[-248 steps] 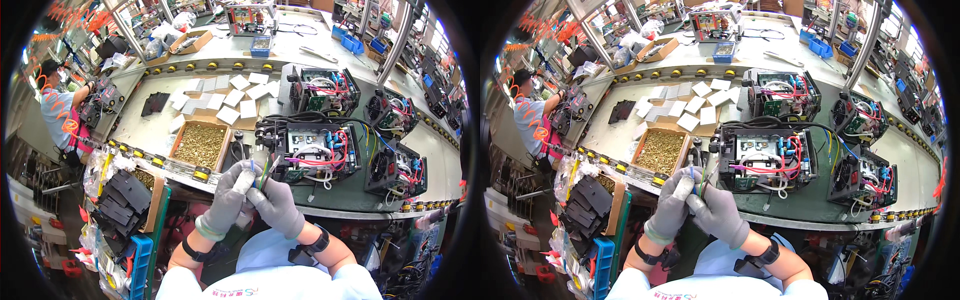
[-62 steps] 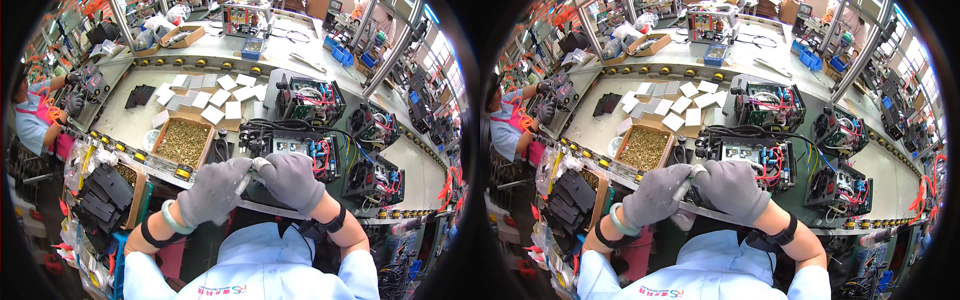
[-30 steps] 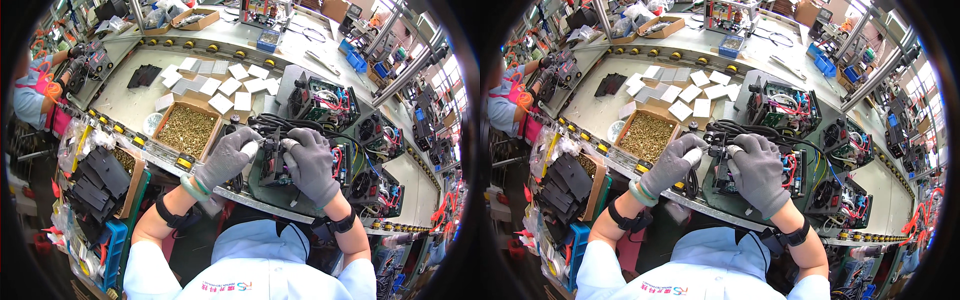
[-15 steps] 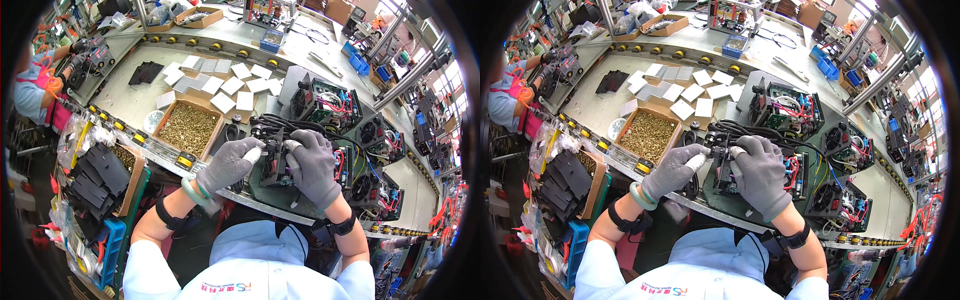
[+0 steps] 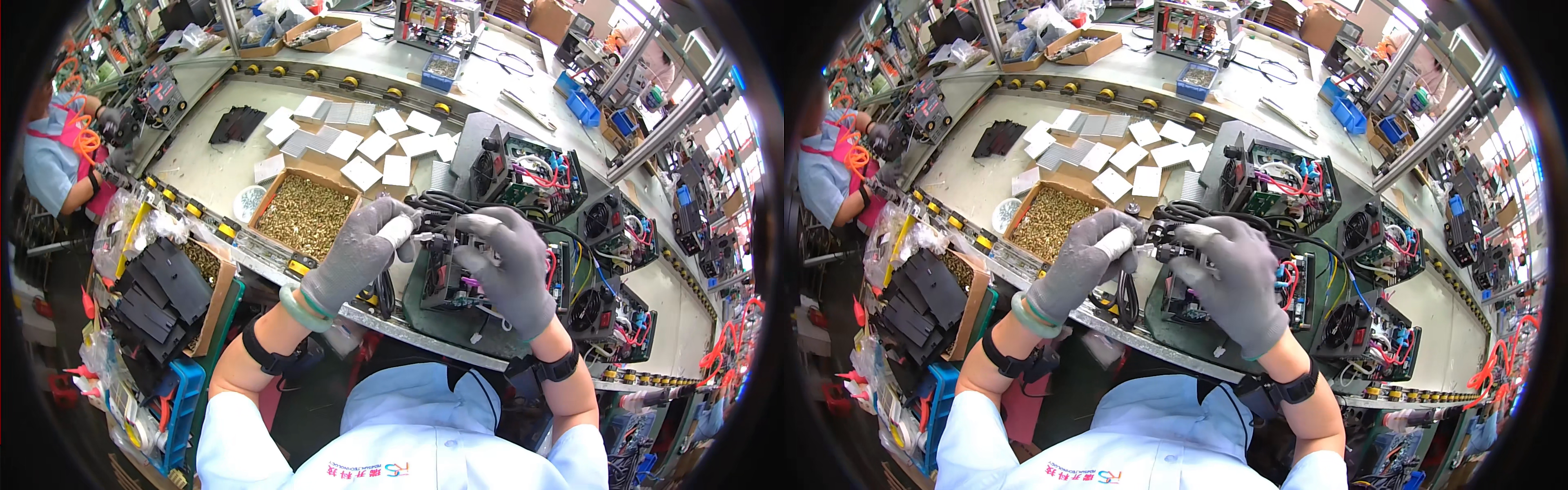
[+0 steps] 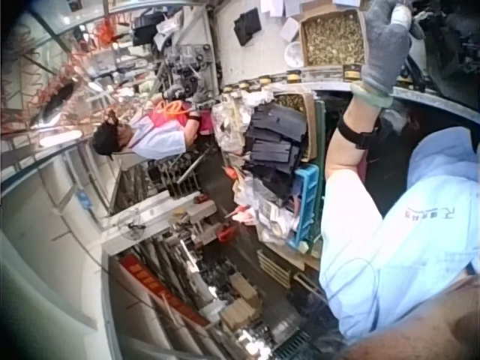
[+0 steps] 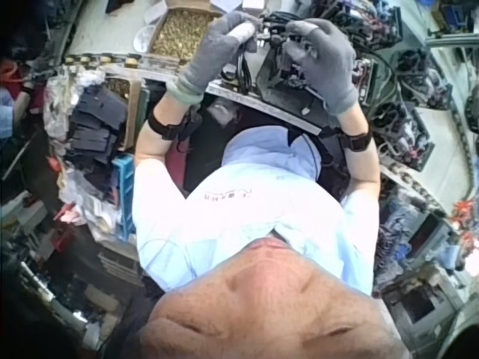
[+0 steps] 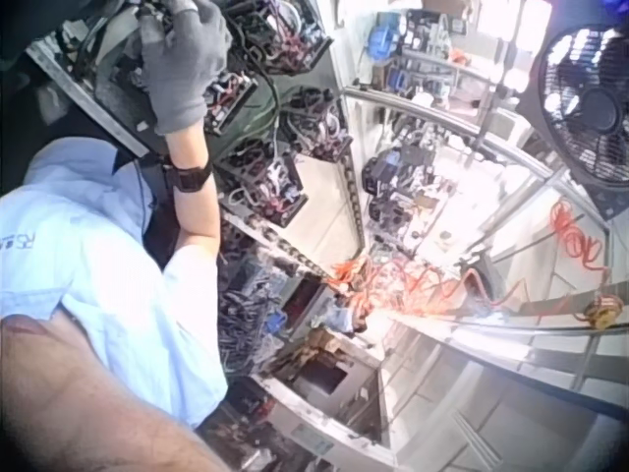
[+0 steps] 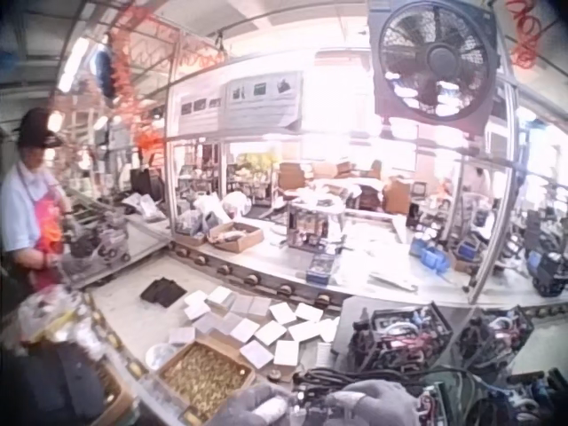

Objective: Assemble internal components and wiring of electronic inverter units on an assembly line.

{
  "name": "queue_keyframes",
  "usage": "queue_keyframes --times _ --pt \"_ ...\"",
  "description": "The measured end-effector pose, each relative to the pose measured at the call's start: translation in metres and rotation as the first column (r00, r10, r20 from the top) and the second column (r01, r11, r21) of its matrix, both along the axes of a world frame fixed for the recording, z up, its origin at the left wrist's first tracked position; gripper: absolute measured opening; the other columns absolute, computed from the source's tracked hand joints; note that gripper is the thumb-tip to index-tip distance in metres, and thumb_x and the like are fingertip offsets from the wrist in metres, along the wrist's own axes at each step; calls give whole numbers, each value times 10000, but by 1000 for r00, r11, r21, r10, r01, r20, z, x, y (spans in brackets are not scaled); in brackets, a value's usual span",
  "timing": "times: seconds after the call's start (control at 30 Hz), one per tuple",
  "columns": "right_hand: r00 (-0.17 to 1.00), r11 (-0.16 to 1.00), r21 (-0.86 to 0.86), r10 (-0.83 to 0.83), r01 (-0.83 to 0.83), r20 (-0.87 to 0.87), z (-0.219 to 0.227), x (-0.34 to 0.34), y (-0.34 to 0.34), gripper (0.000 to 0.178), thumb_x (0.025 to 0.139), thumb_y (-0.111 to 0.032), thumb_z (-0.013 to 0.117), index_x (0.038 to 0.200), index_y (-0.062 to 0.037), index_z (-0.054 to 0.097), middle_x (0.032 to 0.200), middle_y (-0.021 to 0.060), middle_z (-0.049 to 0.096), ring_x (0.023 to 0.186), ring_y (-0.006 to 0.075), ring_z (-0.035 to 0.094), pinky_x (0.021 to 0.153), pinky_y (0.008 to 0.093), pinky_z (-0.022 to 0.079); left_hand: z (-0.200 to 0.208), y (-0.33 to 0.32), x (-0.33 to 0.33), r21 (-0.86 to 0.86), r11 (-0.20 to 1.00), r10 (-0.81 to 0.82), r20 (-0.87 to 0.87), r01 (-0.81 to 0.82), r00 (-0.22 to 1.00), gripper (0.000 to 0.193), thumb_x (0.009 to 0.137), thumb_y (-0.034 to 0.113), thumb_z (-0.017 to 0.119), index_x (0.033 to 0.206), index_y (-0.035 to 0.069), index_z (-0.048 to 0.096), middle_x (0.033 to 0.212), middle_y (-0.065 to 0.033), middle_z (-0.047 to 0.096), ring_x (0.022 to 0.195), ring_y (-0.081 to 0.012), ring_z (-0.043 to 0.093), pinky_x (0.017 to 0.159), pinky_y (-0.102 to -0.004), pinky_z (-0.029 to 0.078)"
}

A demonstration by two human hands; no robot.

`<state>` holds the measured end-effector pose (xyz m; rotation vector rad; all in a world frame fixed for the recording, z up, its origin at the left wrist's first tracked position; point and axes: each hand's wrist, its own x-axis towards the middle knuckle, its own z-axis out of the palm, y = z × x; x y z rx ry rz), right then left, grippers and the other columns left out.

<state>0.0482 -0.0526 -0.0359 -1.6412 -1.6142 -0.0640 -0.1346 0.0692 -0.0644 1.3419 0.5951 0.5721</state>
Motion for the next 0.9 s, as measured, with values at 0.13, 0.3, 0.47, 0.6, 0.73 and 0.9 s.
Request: queue_keyframes --times 0.13,0.3,0.47,0.6,0.73,0.9 --pt "981 989 -110 114 -97 155 0 -20 21 131 805 -259 712 857 -140 727 874 49 658 866 260 638 787 423 463 26 -14 -9 -69 997 -50 -70 45 996 182 982 154 511 1092 43 605 753 3 594 568 -19 444 495 -181 344" --pt "923 984 48 143 -171 356 -7 -27 25 109 760 -213 698 828 -134 669 844 37 602 840 238 617 814 414 480 27 -13 -20 -155 988 -30 -76 18 997 168 953 175 552 1038 45 616 751 -12 601 538 -26 448 478 -181 358" --pt "823 965 190 42 -180 567 -4 -33 32 126 661 -199 654 756 -142 593 772 15 507 750 200 566 820 392 495 30 -5 -26 -239 966 -111 -63 93 992 169 955 201 541 1012 65 624 759 12 574 557 -22 435 483 -173 323" --pt "805 959 186 64 -213 590 -8 -33 31 137 709 -205 677 822 -136 642 817 9 552 778 184 592 811 388 503 24 -2 -30 -303 937 -195 -47 172 980 172 966 217 545 1002 67 619 741 12 570 552 -24 428 486 -169 318" --pt "901 984 143 36 -108 432 -9 -31 34 143 757 -195 683 888 -138 684 858 3 596 808 179 625 754 355 505 28 -6 -30 -274 948 -204 -145 159 968 169 979 219 539 1002 71 617 747 9 582 562 -27 435 498 -173 333" --pt "766 969 64 148 -240 625 -12 -21 34 63 742 -212 646 725 -156 623 740 -6 560 727 173 622 662 322 479 35 -8 -30 -16 974 -223 -233 225 947 249 1010 260 506 988 46 630 789 -22 643 587 -44 512 514 -200 402"
